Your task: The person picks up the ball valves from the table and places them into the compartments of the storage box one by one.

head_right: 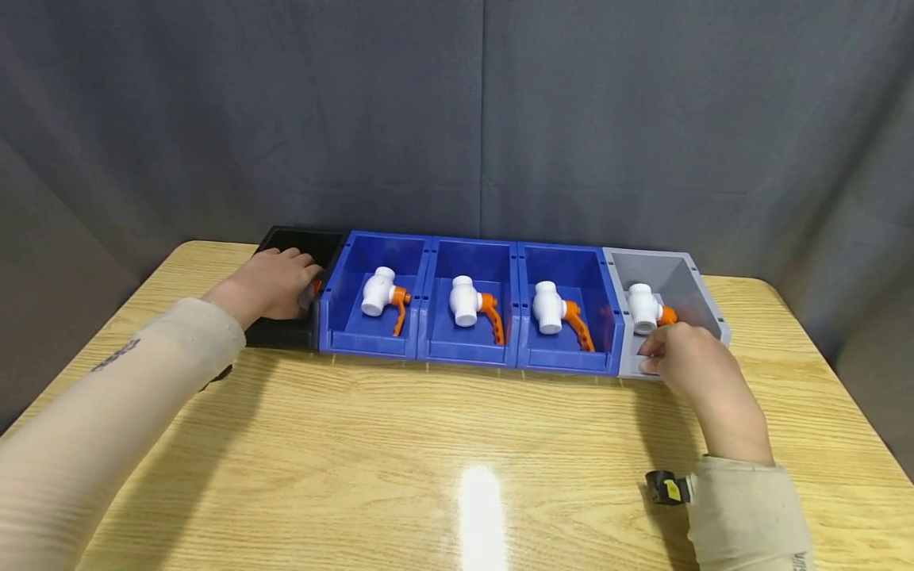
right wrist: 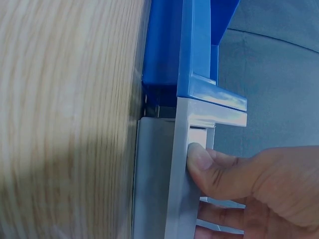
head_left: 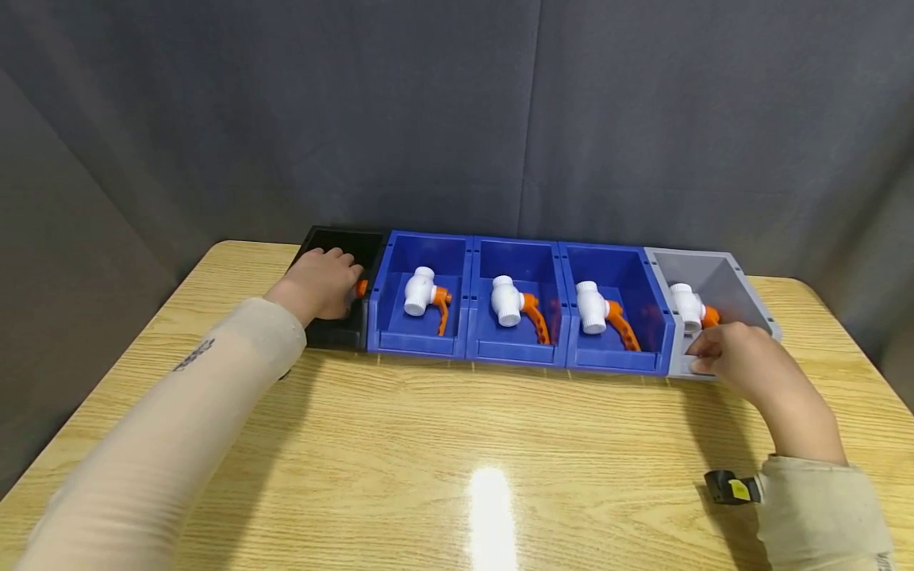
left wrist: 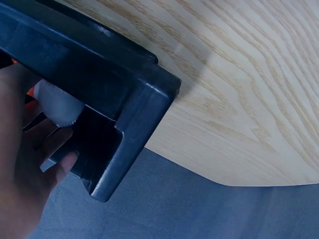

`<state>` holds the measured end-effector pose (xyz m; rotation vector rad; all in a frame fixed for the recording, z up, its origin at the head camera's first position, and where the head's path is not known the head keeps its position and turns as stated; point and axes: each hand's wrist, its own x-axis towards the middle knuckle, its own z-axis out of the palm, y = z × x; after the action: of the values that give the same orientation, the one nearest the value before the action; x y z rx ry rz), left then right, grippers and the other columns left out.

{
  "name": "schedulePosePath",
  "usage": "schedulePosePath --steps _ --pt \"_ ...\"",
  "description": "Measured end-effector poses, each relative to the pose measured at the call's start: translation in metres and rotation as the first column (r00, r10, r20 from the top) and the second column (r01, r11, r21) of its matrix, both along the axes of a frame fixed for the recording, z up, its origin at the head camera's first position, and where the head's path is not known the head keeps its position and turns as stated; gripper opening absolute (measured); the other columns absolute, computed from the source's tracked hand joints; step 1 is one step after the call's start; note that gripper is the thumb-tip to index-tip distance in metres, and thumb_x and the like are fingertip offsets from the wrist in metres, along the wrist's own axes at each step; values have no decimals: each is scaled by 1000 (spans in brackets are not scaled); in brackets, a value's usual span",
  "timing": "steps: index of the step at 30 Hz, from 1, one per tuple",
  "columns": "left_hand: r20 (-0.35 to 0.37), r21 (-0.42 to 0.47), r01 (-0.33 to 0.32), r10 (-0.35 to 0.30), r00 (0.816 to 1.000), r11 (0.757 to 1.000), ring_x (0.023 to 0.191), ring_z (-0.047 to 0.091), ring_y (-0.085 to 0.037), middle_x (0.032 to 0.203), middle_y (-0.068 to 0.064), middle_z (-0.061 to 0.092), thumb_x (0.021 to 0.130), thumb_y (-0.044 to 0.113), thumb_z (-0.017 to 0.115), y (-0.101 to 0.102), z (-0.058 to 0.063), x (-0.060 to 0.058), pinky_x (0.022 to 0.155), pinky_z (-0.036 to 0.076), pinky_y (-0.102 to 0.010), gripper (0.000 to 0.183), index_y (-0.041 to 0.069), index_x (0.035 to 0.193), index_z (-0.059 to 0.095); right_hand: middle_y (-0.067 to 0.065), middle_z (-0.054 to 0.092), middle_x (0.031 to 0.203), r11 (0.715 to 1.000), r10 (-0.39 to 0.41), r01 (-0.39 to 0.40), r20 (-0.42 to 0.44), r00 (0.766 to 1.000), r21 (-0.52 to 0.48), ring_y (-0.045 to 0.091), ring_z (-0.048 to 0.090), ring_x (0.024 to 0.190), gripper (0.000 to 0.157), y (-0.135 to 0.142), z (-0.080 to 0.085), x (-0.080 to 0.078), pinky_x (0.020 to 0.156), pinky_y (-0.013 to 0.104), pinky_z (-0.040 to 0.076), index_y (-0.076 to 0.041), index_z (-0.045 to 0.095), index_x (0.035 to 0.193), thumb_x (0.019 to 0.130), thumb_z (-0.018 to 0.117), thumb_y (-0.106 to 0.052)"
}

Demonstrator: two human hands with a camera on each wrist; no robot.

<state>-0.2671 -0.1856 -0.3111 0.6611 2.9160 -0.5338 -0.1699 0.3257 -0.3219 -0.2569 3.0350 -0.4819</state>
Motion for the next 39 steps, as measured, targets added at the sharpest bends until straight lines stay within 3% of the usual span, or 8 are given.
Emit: schedulePosePath --steps 6,12,20,26,33,39 --pt "0 3 -5 5 1000 1000 119 53 -36 127 -19 60 89 20 68 2 -1 0 105 40 -52 48 0 132 59 19 68 84 1000 -1 1 -1 1000 -2 35 60 79 7 0 0 0 79 58 46 6 70 88 83 74 2" --pt "38 11 -31 31 999 999 131 45 -38 141 -21 52 92 21 65 2 -1 1 109 35 -52 52 0 138 54 20 69 85 1000 -3 3 3 1000 -3 36 60 80 8 -1 0 0 80 58 46 6 70 88 83 74 2" --pt "33 75 -16 14 999 997 136 40 -38 147 -20 46 87 27 70 -8 0 3 111 31 -54 60 2 139 54 20 69 84 1000 -5 5 -2 1000 -4 36 61 79 8 -1 1 0 79 58 46 7 70 88 83 74 2" --pt "-3 144 31 -31 1000 989 130 44 -35 140 -15 53 89 29 69 -15 2 6 109 33 -55 49 5 131 61 20 68 84 1000 -10 10 8 1000 -3 35 60 78 8 -2 2 1 78 57 47 7 70 88 83 74 2" --pt "-104 170 109 -92 990 979 116 55 -32 123 -11 64 90 20 69 -19 2 16 100 43 -53 32 5 119 67 19 68 84 1000 -15 15 9 1000 1 34 60 78 7 -2 1 1 78 56 47 6 70 88 84 74 2" --pt "-181 223 88 -47 982 971 105 59 -32 111 -11 67 95 21 64 -18 -1 26 93 48 -50 24 6 113 69 18 69 83 1000 -10 10 0 1000 3 34 61 78 6 -1 0 0 78 56 47 6 70 88 84 73 1"
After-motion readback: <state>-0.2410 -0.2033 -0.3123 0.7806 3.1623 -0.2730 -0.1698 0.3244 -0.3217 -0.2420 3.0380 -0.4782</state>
